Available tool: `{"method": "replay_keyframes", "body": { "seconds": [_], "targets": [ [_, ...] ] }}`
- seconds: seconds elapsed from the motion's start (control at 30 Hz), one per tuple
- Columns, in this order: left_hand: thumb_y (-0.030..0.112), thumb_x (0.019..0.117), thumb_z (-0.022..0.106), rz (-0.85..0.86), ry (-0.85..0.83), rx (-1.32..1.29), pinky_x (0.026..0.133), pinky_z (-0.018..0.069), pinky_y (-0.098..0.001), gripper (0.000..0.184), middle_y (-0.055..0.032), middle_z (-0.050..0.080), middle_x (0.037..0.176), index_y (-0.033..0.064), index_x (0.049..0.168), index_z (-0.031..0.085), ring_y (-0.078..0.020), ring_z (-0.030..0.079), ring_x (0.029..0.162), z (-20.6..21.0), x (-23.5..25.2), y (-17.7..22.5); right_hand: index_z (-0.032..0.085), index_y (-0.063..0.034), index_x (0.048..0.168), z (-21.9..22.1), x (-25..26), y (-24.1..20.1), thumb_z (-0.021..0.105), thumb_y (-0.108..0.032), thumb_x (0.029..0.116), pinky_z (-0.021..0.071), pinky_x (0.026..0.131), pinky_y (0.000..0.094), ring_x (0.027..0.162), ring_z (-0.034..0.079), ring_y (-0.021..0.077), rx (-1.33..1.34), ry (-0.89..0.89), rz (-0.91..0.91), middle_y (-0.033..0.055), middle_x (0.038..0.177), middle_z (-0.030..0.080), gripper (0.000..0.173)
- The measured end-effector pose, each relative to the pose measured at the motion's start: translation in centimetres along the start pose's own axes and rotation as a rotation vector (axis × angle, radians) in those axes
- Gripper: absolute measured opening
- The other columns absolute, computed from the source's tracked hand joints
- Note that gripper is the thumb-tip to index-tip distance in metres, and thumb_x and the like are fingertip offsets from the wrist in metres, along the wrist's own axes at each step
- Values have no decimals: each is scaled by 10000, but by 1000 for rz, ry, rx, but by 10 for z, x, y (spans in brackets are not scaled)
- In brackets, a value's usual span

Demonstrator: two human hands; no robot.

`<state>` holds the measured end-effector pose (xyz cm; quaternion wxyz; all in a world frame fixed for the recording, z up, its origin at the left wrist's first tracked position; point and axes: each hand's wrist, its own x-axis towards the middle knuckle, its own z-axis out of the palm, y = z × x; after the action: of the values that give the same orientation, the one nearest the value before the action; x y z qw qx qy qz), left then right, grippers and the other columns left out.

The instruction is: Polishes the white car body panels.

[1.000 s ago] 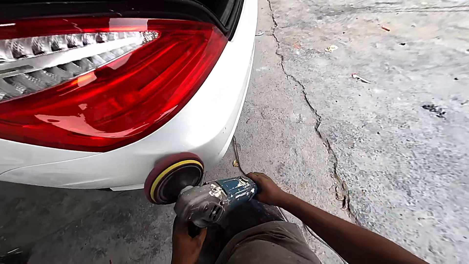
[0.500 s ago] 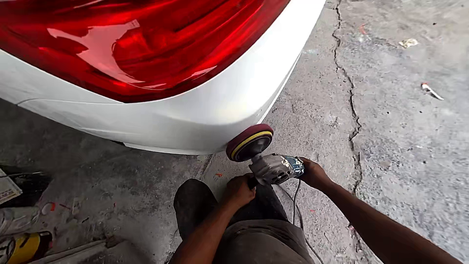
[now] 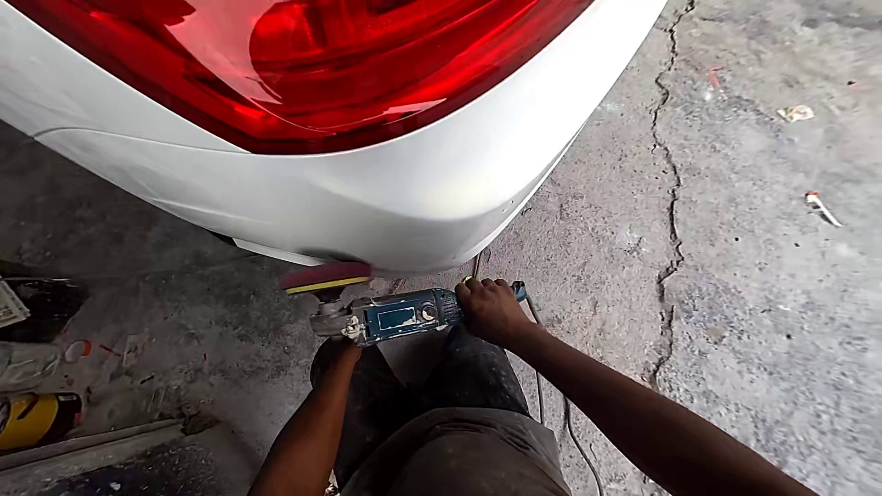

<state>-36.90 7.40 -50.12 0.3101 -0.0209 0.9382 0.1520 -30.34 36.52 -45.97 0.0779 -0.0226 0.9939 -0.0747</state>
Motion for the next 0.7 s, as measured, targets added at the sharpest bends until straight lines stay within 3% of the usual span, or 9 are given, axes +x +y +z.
{"method": "replay_keyframes", "body": {
  "seconds": [0.1, 0.17, 0.23, 0.33, 0.43, 0.53, 0.63, 0.7],
  "targets": [
    [271, 1055, 588, -9, -92, 35, 1141, 390, -499, 458, -248, 586, 1409, -46, 1386, 571, -363, 538, 1350, -2, -1, 11, 664, -41, 1041, -8, -1, 3, 762, -131, 804, 525, 768, 565, 924, 683, 377, -15, -36, -1, 170, 979, 689, 272],
    [215, 1013, 657, 89, -141, -98, 1158, 375, -505, 470, -277, 570, 1411, -70, 1375, 565, -382, 513, 1365, 32, 8, 17, 668, -51, 1014, -3, -17, 24, 781, -163, 798, 530, 785, 557, 914, 694, 355, -27, -86, 17, 151, 941, 705, 269],
    [267, 964, 708, 195, -190, -142, 1131, 409, -510, 474, -249, 616, 1355, -41, 1315, 626, -361, 554, 1317, 63, 5, 35, 679, -75, 1004, 0, -41, 51, 797, -196, 783, 544, 763, 554, 895, 702, 331, -43, -180, 77, 121, 918, 710, 278],
    [389, 927, 731, 327, -255, -184, 1096, 445, -523, 495, -200, 662, 1295, 16, 1250, 686, -336, 595, 1262, 101, -3, 67, 674, -67, 1049, 1, -84, 86, 805, -198, 780, 553, 756, 578, 913, 704, 348, -15, -326, 216, 134, 979, 710, 327],
    [389, 888, 771, 312, -322, -242, 1083, 463, -526, 513, -184, 664, 1297, 41, 1256, 685, -319, 605, 1253, 119, 0, 79, 664, -65, 1112, 0, -96, 98, 796, -220, 790, 550, 806, 589, 978, 700, 359, -40, -412, 300, 143, 1072, 705, 381],
    [327, 869, 806, 191, -344, -332, 1104, 448, -500, 577, -217, 625, 1340, -8, 1304, 631, -329, 574, 1288, 115, 8, 69, 657, -81, 1100, -12, -73, 76, 762, -270, 821, 542, 825, 583, 1015, 694, 358, -118, -494, 315, 140, 1042, 713, 352],
    [198, 891, 800, 124, -195, -507, 1145, 405, -468, 617, -256, 571, 1408, -65, 1387, 544, -341, 529, 1340, 83, 12, 33, 673, -72, 1038, -19, -39, 24, 750, -285, 831, 541, 790, 586, 973, 700, 358, -133, -402, 230, 141, 991, 719, 307],
    [101, 932, 745, 100, -50, -669, 1138, 410, -447, 546, -247, 565, 1415, -66, 1403, 525, -313, 529, 1335, 52, 15, 6, 666, -61, 1008, -28, -19, -19, 745, -275, 831, 542, 749, 582, 925, 702, 360, -112, -305, 167, 144, 942, 710, 290]
  ]
}}
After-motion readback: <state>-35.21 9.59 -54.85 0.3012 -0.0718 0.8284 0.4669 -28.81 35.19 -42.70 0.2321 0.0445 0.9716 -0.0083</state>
